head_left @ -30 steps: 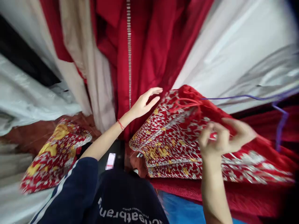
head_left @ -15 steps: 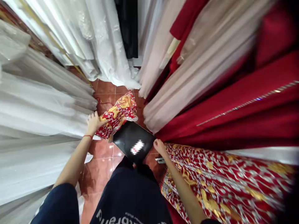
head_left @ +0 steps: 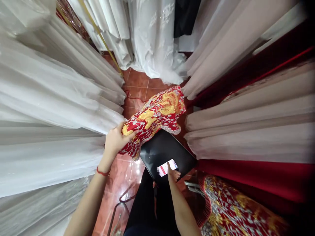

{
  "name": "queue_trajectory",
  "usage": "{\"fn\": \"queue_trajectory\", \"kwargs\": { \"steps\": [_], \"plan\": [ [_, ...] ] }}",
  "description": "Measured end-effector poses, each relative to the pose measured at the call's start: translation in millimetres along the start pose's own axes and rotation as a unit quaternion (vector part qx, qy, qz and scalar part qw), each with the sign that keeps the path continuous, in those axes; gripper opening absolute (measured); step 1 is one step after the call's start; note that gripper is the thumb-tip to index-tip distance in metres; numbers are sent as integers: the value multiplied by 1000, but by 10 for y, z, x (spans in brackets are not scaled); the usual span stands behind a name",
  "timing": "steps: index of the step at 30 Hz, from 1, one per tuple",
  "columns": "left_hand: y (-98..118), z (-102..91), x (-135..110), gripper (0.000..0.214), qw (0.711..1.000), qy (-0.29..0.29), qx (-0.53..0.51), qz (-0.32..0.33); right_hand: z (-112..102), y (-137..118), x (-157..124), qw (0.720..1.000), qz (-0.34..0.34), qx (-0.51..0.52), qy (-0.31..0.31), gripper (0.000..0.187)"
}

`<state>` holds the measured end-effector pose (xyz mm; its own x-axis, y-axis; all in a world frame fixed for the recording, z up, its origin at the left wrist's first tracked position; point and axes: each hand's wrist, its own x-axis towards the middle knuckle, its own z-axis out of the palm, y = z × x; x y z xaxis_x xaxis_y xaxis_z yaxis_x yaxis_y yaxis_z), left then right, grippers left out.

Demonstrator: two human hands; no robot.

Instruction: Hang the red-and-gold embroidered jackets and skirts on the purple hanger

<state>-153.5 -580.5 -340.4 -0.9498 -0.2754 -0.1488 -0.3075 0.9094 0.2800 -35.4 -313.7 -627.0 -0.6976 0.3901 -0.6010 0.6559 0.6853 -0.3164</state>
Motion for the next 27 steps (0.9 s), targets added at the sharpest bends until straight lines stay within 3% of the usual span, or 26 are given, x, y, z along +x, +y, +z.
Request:
{"fn": "queue_trajectory", "kwargs": {
  "steps": [4, 10, 13, 27],
  "plan": [
    [19, 19, -8, 64, 1000, 15, 3, -15, 196, -136, 180, 999, -10, 8, 46, 61],
    [19, 32, -12, 62, 1000, 14, -4, -16, 133, -548, 456, 980, -162, 70, 93, 53],
    [23, 29, -12, 62, 1000, 13, -7, -13, 134, -643, 609, 974, -181, 77, 109, 52],
    [68, 8, -14, 63, 999, -2, 13, -37, 502, -517, 778, 990, 34, -69, 121, 62]
  ]
}}
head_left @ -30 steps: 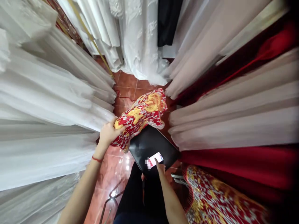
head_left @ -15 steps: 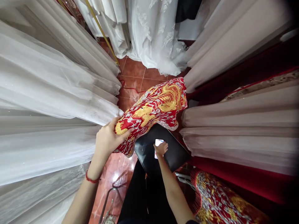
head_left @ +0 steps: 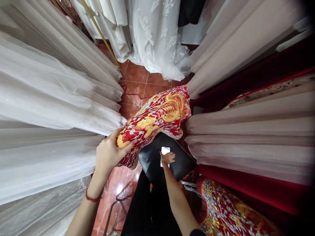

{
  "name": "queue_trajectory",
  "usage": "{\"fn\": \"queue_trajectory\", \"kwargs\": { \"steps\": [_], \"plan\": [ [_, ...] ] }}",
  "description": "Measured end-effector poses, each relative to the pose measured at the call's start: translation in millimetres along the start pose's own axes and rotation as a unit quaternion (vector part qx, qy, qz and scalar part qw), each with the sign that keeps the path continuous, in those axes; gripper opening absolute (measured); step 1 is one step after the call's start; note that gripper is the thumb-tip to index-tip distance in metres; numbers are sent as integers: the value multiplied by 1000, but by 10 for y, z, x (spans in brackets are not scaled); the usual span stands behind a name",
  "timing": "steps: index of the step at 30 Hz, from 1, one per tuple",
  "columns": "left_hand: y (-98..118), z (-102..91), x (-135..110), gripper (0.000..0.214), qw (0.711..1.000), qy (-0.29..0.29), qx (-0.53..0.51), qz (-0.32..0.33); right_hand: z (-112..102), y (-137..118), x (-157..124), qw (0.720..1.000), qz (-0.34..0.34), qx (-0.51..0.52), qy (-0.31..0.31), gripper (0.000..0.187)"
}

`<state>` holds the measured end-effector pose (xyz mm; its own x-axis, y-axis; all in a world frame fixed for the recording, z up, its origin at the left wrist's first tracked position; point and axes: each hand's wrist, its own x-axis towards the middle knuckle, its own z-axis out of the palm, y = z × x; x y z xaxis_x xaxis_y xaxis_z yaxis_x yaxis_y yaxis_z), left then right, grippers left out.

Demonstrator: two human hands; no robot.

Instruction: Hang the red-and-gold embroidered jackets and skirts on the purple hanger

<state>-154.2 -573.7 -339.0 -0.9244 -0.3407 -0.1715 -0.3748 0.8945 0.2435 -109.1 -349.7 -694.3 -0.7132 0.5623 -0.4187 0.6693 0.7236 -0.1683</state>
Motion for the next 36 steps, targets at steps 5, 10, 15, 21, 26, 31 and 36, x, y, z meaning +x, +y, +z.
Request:
{"fn": "queue_trajectory", "kwargs": {
  "steps": [5, 10, 15, 21, 26, 31, 36],
  "plan": [
    [-2, 4, -4, 62, 1000, 4, 3, 4, 139, 53, 77, 999, 11, -34, -20, 64],
    [1, 4, -13, 62, 1000, 16, 1, 7, 193, 174, 99, 999, -10, -41, -30, 70],
    [-10, 12, -13, 65, 1000, 23, -14, 12, 228, 254, 106, 999, -21, -36, -33, 75],
    [-13, 11, -10, 65, 1000, 23, -11, 14, 247, 246, 97, 1000, -2, -17, -26, 74],
    [-1, 4, -14, 63, 1000, 11, -1, 4, 195, 191, 81, 999, -3, 22, -29, 70],
    [-1, 9, -12, 65, 1000, 9, -1, -2, -82, 200, 108, 994, 13, 101, -29, 65],
    [-2, -32, -1, 70, 999, -29, -26, -23, -894, -6, 250, 968, -64, 244, -21, 54]
  ]
}}
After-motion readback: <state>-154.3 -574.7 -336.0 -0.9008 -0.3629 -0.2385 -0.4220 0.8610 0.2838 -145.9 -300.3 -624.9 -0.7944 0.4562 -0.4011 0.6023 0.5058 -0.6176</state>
